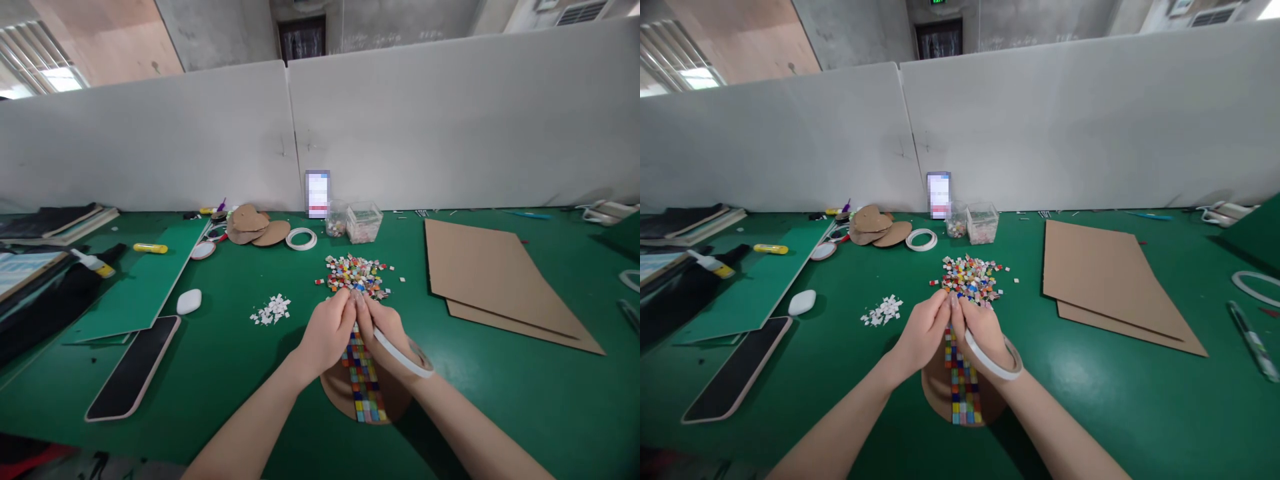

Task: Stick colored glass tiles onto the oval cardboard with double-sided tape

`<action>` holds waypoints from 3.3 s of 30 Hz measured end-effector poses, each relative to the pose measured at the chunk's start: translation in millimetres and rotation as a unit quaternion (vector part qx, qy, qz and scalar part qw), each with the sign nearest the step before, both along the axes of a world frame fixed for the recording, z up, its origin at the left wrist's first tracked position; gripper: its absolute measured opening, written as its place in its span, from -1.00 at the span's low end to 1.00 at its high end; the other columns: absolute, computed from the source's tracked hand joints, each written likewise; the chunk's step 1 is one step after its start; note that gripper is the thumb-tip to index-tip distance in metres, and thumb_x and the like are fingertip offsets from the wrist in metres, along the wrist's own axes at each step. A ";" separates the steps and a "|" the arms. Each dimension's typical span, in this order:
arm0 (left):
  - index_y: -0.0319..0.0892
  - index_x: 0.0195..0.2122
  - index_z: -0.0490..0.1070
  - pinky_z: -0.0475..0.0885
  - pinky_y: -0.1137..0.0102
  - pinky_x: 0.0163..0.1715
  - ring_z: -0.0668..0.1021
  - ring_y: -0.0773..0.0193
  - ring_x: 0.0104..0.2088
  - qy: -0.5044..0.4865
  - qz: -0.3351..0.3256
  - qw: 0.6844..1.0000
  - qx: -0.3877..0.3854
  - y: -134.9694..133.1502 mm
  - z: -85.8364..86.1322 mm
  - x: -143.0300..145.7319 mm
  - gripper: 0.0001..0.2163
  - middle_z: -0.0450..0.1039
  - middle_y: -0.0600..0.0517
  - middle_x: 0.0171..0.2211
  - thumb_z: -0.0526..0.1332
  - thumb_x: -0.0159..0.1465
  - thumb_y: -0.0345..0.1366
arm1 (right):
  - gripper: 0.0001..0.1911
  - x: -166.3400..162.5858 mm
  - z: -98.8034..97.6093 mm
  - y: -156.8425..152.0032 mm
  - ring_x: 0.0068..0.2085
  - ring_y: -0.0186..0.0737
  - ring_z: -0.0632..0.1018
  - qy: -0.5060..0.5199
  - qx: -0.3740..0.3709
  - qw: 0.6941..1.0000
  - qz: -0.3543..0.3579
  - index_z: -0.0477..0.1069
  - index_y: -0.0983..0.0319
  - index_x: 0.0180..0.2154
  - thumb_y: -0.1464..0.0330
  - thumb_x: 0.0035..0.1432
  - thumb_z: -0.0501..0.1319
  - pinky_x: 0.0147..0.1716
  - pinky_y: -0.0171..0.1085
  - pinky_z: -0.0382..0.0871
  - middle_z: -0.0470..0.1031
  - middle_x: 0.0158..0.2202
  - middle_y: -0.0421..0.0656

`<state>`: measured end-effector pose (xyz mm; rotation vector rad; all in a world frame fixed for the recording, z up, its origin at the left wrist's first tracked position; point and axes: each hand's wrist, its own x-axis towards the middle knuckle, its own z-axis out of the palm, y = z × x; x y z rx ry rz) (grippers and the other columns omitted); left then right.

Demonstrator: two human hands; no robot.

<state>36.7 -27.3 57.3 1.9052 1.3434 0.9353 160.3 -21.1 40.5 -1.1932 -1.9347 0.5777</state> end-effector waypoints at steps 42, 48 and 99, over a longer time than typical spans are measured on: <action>-0.11 -0.47 0.01 0.13 0.46 -0.52 0.31 0.34 -0.54 0.043 0.024 0.998 0.037 -2.0 -1.8 0.5 -0.82 0.15 0.13 -0.55 -0.14 0.31 -0.32 | -0.71 -1.7 -4.2 -0.3 -0.61 -0.37 0.21 0.046 0.006 0.999 -0.004 0.09 0.18 -0.52 0.29 0.25 -0.10 -0.59 -0.38 0.11 0.16 -0.62 -0.29; -0.11 -0.45 0.03 0.08 0.44 -0.56 0.31 0.32 -0.57 0.121 0.031 0.990 0.062 -1.9 -3.5 1.1 -0.83 0.16 0.13 -0.57 -0.16 0.31 -0.32 | -0.72 0.5 -2.0 -0.2 -0.67 -0.36 0.24 -0.044 0.067 0.996 -0.036 0.06 0.17 -0.54 0.35 0.23 -0.13 -0.63 -0.38 0.10 0.21 -0.65 -0.28; -0.19 -0.54 0.18 0.01 0.58 -0.79 0.04 0.60 -0.79 -0.612 0.159 0.742 -0.223 -137.7 -31.7 -89.3 -0.66 0.04 0.27 -0.72 0.36 -0.04 -0.15 | -0.50 50.8 -56.7 -84.8 -0.74 -0.27 0.27 0.359 -0.278 0.878 -0.152 0.14 0.13 -0.67 -0.15 -0.19 0.12 -0.75 -0.29 0.15 0.14 -0.77 -0.31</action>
